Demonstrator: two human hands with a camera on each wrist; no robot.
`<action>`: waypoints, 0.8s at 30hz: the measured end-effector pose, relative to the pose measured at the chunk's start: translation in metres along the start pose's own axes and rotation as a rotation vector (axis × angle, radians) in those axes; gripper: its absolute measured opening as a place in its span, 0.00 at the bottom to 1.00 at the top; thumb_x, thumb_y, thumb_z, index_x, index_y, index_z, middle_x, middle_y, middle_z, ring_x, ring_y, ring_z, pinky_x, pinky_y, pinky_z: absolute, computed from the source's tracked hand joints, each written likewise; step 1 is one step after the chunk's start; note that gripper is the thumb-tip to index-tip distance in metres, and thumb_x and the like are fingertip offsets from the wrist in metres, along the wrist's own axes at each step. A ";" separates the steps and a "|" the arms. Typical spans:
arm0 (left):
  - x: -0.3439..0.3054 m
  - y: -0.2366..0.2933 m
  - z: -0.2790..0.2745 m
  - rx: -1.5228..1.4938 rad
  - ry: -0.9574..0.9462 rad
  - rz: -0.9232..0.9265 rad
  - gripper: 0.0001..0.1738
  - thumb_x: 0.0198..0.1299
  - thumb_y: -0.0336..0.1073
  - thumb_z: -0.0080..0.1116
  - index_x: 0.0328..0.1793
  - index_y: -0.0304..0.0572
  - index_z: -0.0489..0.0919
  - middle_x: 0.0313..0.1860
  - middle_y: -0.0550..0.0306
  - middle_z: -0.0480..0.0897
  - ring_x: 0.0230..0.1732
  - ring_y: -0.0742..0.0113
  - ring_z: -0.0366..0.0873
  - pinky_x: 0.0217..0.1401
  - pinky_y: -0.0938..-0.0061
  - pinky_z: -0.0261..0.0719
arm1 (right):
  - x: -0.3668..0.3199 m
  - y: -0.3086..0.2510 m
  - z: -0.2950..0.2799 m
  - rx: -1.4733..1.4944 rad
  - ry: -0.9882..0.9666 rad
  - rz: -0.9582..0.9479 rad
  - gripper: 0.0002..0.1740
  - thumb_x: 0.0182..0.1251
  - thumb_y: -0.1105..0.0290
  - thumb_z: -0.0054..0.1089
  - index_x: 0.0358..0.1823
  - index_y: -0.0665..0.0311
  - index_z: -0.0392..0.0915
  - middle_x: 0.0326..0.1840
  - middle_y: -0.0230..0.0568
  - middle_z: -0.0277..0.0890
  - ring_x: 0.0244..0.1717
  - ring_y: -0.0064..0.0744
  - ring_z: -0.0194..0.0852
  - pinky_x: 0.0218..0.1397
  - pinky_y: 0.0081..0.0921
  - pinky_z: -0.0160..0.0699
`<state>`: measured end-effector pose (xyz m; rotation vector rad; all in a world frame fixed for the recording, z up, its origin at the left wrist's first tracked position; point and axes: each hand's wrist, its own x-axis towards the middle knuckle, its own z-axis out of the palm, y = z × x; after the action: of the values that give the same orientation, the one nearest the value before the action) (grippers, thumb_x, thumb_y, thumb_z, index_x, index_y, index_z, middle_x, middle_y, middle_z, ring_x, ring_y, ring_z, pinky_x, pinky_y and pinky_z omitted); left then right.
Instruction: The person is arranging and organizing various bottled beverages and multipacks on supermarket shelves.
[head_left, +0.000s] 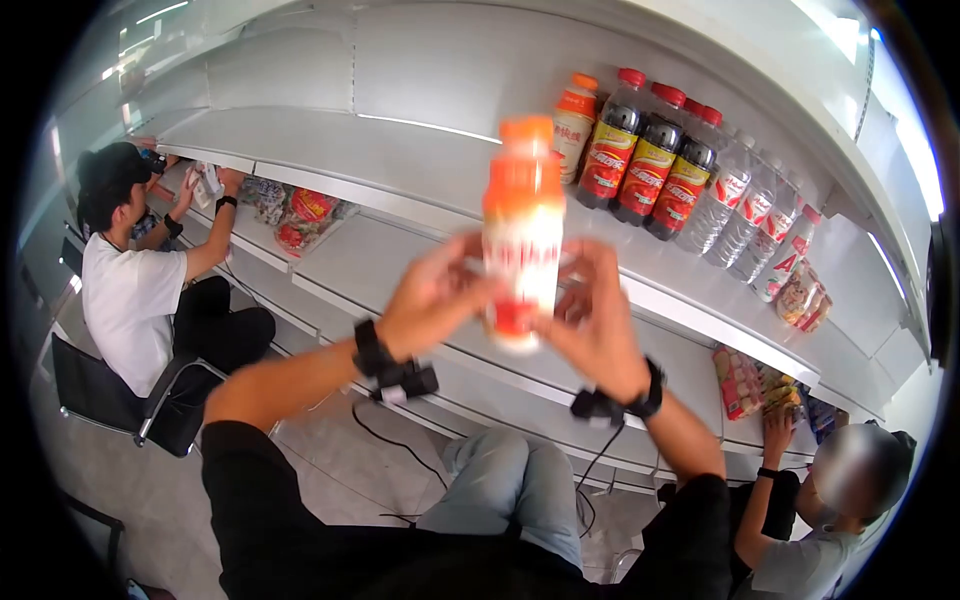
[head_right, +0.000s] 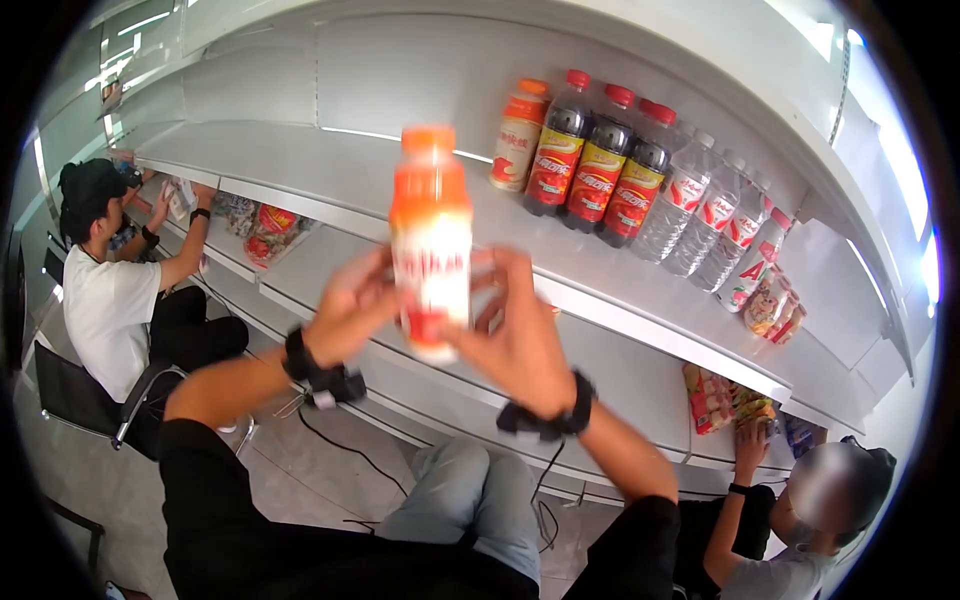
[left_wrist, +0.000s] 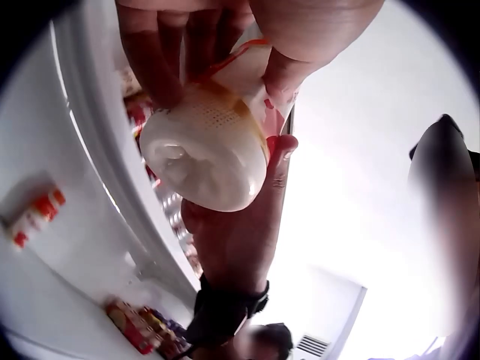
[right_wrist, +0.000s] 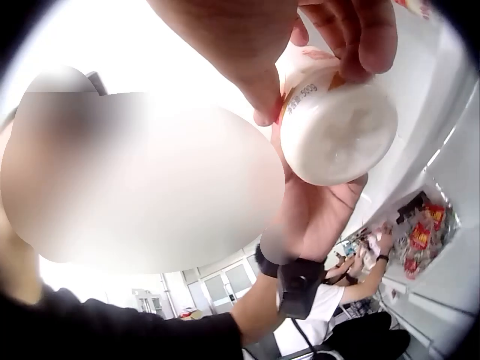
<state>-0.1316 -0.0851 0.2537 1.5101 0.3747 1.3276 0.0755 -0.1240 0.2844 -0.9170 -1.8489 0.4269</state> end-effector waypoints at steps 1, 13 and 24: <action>0.021 0.020 -0.006 0.117 0.016 0.006 0.28 0.64 0.38 0.62 0.67 0.37 0.70 0.52 0.59 0.79 0.43 0.78 0.78 0.37 0.82 0.78 | 0.026 0.003 0.001 0.026 0.017 -0.071 0.41 0.53 0.65 0.75 0.65 0.65 0.60 0.37 0.42 0.79 0.23 0.25 0.76 0.25 0.22 0.73; 0.260 0.013 -0.096 0.616 -0.188 -0.189 0.33 0.65 0.49 0.59 0.69 0.35 0.68 0.49 0.52 0.83 0.49 0.71 0.79 0.46 0.75 0.78 | 0.210 0.078 -0.009 0.055 -0.142 0.235 0.39 0.63 0.61 0.63 0.70 0.65 0.53 0.54 0.51 0.76 0.35 0.29 0.83 0.25 0.24 0.81; 0.313 -0.063 -0.150 0.556 -0.311 -0.254 0.35 0.64 0.40 0.60 0.74 0.42 0.62 0.61 0.56 0.76 0.57 0.68 0.76 0.54 0.69 0.81 | 0.233 0.119 0.006 0.262 -0.288 0.328 0.43 0.65 0.58 0.63 0.76 0.60 0.49 0.56 0.41 0.76 0.54 0.32 0.78 0.44 0.26 0.80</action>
<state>-0.1315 0.2551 0.3452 2.0142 0.7484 0.8001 0.0655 0.1292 0.3496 -1.0183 -1.8402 1.0250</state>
